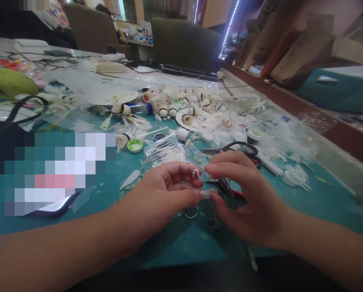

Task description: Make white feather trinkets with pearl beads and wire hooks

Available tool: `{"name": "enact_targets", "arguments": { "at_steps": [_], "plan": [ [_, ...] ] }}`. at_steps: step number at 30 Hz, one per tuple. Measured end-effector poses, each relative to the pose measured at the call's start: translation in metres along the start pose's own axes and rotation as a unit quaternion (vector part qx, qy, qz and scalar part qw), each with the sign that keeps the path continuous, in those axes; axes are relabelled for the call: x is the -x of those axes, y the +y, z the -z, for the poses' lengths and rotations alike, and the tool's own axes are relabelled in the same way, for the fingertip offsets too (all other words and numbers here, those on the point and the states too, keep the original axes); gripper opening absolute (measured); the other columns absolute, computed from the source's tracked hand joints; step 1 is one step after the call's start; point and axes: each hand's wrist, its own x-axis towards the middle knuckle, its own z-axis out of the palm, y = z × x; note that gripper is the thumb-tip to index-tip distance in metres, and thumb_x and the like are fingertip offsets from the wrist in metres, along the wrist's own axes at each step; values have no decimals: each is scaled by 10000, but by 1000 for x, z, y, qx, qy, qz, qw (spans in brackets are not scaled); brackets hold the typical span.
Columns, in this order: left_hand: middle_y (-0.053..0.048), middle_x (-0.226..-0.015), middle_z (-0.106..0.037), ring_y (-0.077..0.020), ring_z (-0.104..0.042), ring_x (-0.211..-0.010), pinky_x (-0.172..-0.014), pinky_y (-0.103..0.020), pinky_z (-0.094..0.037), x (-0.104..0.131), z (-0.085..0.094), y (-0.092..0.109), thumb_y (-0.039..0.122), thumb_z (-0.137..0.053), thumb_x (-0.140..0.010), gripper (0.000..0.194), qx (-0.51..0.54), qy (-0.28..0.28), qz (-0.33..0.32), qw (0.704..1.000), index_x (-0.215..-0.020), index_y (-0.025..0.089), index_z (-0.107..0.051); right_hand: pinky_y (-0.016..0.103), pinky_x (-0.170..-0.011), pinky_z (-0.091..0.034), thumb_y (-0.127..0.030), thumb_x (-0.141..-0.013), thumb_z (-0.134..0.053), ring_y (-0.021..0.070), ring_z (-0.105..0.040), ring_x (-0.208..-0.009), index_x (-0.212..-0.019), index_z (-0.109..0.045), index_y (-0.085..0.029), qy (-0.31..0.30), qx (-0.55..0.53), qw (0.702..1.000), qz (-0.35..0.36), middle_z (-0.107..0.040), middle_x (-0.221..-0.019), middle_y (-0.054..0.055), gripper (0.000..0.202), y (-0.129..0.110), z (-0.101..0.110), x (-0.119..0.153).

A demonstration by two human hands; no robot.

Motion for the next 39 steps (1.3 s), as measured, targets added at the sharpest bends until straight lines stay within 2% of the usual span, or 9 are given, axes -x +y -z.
{"name": "enact_targets", "arguments": {
  "at_steps": [6,9,12,16,20,24,29,35,39],
  "plan": [
    [-5,-898,-812,-127,-732,-823,-744,-222,-548,1,-3,3,97,-833,-775,226,18,-22,-17,999,-973,185,-767,396,-1014,-538,103,-764,-574,212,-569,-1093,-1452,-446,-187,-23,-45,999,-20,-574,-1228,80,758,3,-2,3],
    [5,-873,-809,-124,-737,-816,-748,-219,-553,1,-3,3,89,-849,-761,241,25,-21,-13,999,-963,190,-765,368,-950,-570,118,-758,-565,186,-592,-1031,-1487,-408,-223,-24,-73,996,-35,-552,-1277,71,820,3,-3,6],
    [24,-866,-799,-120,-743,-822,-773,-222,-559,1,-2,3,66,-851,-750,227,43,-18,-8,999,-908,192,-748,329,-870,-591,98,-788,-570,170,-615,-1026,-1519,-351,-281,-32,-111,990,-80,-507,-1328,62,851,0,-2,6],
    [40,-855,-780,-103,-739,-813,-778,-207,-551,0,-3,2,25,-836,-731,252,63,-29,-18,997,-890,185,-726,348,-848,-598,45,-843,-581,145,-654,-931,-1519,-310,-363,-41,-152,974,-163,-486,-1340,46,835,-3,0,6],
    [17,-862,-762,-125,-723,-805,-749,-235,-547,0,-3,0,79,-835,-753,228,25,-35,-28,999,-920,179,-717,330,-736,-605,37,-845,-584,128,-657,-824,-1499,-297,-405,-35,-191,958,-213,-487,-1320,42,840,-2,-2,5],
    [24,-835,-739,-100,-675,-753,-686,-206,-522,0,-3,-4,122,-820,-801,207,-7,-39,-45,998,-964,193,-714,298,-660,-596,47,-827,-577,116,-637,-777,-1486,-310,-400,-31,-203,954,-216,-484,-1313,46,840,-2,-3,4],
    [28,-830,-730,-104,-675,-759,-685,-202,-536,0,-6,-1,103,-814,-792,225,-31,-45,-62,997,-957,194,-691,283,-650,-585,49,-815,-574,113,-631,-787,-1483,-320,-393,-29,-192,958,-212,-481,-1310,44,840,-3,-2,3],
    [19,-869,-742,-128,-704,-788,-723,-237,-572,1,-7,-1,113,-855,-740,298,-41,-19,-66,997,-961,199,-674,292,-683,-588,39,-825,-576,114,-646,-808,-1487,-318,-386,-28,-187,960,-206,-482,-1305,39,828,-2,-4,3],
    [28,-921,-750,-138,-728,-872,-806,-235,-590,3,-6,0,82,-888,-687,346,-38,-25,-75,996,-937,211,-687,291,-693,-593,39,-822,-577,120,-652,-827,-1481,-331,-370,-19,-184,961,-203,-488,-1297,46,814,-3,-3,4]
  ]
}}
